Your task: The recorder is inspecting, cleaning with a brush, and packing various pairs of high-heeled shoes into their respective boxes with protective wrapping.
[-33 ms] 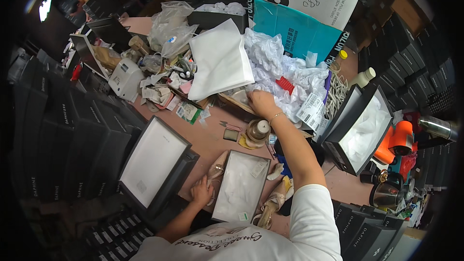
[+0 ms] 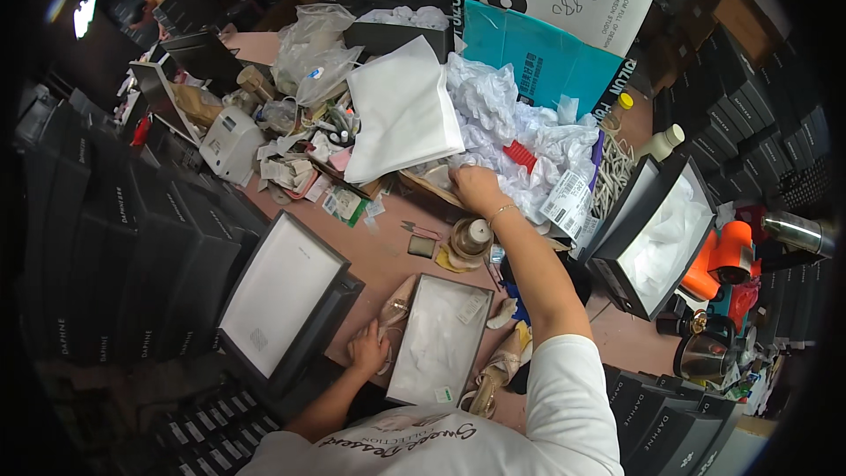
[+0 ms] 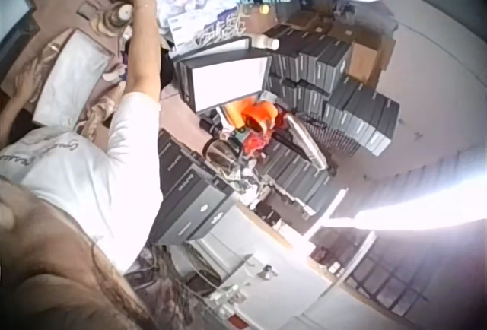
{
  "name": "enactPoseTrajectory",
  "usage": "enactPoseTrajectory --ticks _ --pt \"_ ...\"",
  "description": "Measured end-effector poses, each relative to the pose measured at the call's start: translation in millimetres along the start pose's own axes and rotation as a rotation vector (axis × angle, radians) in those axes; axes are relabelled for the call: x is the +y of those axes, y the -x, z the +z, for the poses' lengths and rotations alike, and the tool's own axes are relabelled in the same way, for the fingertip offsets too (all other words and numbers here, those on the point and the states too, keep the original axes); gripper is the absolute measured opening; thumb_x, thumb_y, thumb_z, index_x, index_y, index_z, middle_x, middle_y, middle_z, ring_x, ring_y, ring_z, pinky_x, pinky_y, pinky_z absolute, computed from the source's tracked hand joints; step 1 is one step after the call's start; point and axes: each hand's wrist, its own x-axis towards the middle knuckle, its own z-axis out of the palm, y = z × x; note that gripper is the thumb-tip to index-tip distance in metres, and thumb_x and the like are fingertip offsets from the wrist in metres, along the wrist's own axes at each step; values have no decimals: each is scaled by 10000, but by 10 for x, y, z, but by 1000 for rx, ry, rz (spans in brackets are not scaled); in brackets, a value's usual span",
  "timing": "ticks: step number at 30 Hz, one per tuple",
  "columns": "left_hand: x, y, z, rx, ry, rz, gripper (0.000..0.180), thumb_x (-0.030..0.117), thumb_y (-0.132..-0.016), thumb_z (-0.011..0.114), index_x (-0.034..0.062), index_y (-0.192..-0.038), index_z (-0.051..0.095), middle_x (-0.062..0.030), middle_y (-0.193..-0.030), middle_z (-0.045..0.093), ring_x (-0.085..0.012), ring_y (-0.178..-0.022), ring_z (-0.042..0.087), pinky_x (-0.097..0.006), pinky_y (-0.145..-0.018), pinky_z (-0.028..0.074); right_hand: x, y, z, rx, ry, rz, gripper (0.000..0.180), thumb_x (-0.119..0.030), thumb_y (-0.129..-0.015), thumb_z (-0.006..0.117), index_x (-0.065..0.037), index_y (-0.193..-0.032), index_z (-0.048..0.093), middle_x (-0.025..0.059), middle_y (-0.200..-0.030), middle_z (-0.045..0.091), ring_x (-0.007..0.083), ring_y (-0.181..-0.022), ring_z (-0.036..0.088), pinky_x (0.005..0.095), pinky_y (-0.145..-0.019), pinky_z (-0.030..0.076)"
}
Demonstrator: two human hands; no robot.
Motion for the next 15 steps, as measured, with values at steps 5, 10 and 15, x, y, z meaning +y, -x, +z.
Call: enactPoseTrajectory --ticks 5,10,15 --pt "37 1 -47 -74 -16 -54 509 257 -794 586 23 -1233 476 -194 -1036 628 -369 -949 605 -483 -830 470 -51 -89 33 111 223 -157 169 -191 -824 539 -125 -889 681 112 -840 685 302 -745 663 440 -714 475" --pt "7 20 -4 -20 -7 -16 501 259 -793 586 27 -1225 482 -193 -1034 628 -364 -966 601 -469 -843 466 -37 -79 4 -91 217 -123 172 -193 -824 539 -129 -886 686 87 -867 683 279 -815 654 432 -751 434" --pt "7 3 -16 10 -4 1 493 246 -782 598 27 -1211 493 -187 -1001 636 -364 -933 606 -464 -826 473 21 4 7 -15 20 -190 169 -190 -824 533 -145 -872 689 95 -866 678 268 -811 656 437 -759 443"
